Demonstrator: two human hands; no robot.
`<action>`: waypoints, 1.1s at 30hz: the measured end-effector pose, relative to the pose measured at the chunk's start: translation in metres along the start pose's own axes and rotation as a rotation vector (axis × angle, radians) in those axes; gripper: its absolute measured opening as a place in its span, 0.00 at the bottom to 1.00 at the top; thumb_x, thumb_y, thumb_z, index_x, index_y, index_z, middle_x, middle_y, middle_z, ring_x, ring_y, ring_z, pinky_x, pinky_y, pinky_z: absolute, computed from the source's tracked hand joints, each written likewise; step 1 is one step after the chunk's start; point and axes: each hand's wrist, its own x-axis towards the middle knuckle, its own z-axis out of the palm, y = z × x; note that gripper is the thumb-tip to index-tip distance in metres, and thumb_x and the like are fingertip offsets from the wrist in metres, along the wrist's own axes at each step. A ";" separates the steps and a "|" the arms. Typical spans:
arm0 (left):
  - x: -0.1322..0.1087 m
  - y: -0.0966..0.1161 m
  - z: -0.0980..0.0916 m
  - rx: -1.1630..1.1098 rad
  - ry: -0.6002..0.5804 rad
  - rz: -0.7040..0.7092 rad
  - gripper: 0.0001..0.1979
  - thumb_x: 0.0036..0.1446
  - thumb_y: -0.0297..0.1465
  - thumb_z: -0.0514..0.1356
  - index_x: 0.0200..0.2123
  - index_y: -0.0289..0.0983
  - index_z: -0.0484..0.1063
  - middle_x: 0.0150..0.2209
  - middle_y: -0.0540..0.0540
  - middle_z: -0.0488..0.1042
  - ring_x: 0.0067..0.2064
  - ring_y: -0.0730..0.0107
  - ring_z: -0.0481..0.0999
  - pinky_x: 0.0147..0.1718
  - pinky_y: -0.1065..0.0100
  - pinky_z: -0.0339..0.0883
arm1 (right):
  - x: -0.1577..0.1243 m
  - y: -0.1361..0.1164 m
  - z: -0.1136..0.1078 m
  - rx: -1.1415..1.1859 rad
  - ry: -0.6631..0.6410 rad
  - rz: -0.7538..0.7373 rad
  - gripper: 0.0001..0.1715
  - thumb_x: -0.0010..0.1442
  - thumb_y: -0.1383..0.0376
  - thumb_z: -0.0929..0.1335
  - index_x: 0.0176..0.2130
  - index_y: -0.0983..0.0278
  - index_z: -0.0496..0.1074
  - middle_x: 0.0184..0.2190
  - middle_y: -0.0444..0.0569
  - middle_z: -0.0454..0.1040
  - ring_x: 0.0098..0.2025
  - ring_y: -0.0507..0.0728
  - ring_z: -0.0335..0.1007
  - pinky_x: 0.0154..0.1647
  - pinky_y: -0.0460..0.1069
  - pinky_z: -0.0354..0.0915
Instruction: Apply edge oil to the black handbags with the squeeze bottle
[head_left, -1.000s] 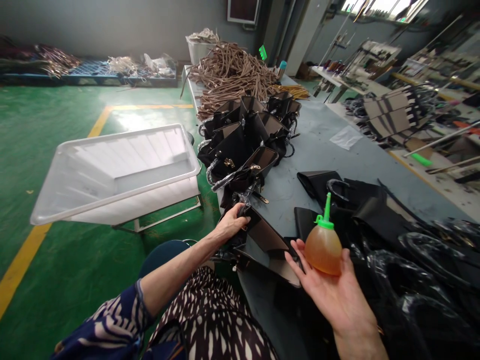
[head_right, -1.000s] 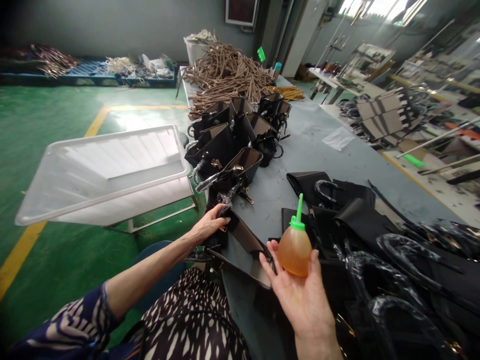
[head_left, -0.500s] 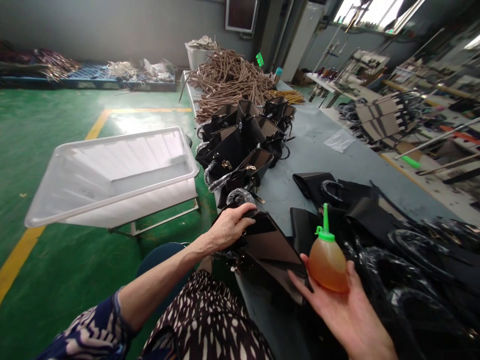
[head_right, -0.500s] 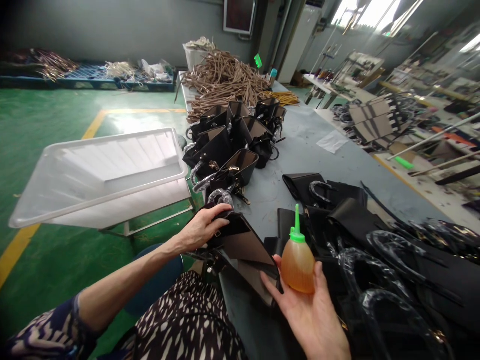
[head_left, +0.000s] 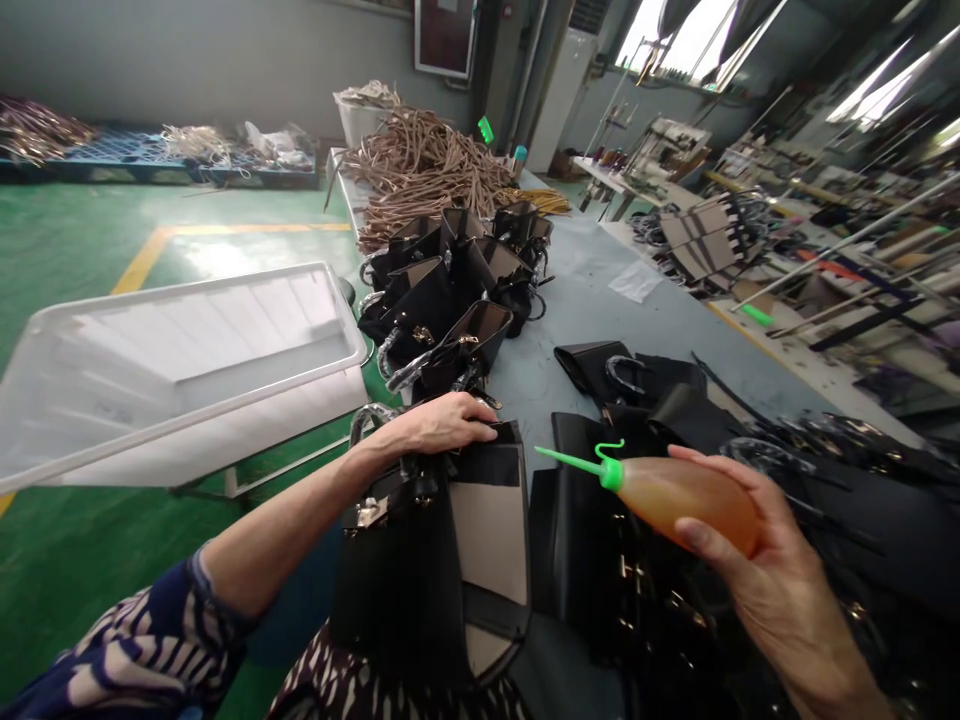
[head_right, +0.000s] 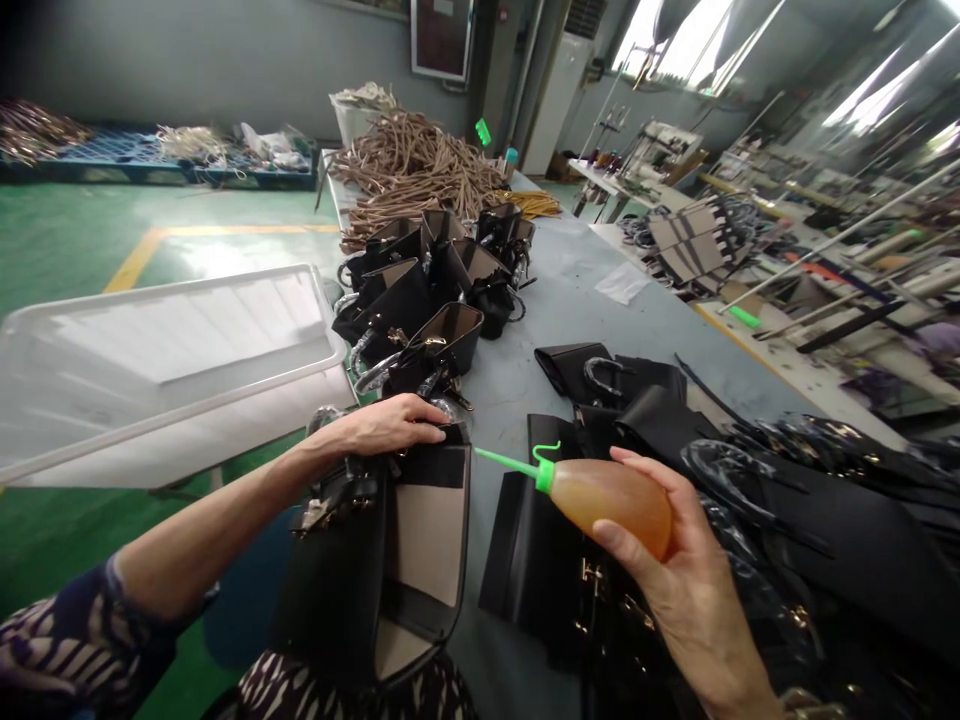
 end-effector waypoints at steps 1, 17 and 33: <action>0.000 0.002 -0.001 0.023 -0.024 -0.009 0.15 0.55 0.36 0.54 0.39 0.34 0.75 0.33 0.50 0.73 0.35 0.70 0.70 0.33 0.73 0.59 | 0.002 -0.003 0.000 -0.058 -0.017 -0.051 0.31 0.47 0.51 0.74 0.50 0.52 0.67 0.55 0.45 0.66 0.53 0.65 0.64 0.55 0.59 0.63; 0.007 -0.002 -0.002 0.169 -0.212 -0.003 0.12 0.54 0.36 0.54 0.26 0.35 0.69 0.25 0.52 0.67 0.30 0.73 0.65 0.29 0.72 0.54 | 0.010 -0.010 0.015 -0.194 -0.180 -0.396 0.27 0.57 0.59 0.70 0.54 0.53 0.61 0.54 0.49 0.62 0.55 0.67 0.60 0.57 0.62 0.58; 0.005 0.001 -0.002 0.212 -0.210 -0.002 0.10 0.53 0.35 0.55 0.27 0.36 0.72 0.27 0.51 0.72 0.30 0.72 0.67 0.31 0.73 0.56 | 0.007 -0.006 0.016 -0.205 -0.253 -0.449 0.27 0.58 0.61 0.70 0.54 0.53 0.61 0.55 0.51 0.61 0.56 0.67 0.60 0.56 0.64 0.59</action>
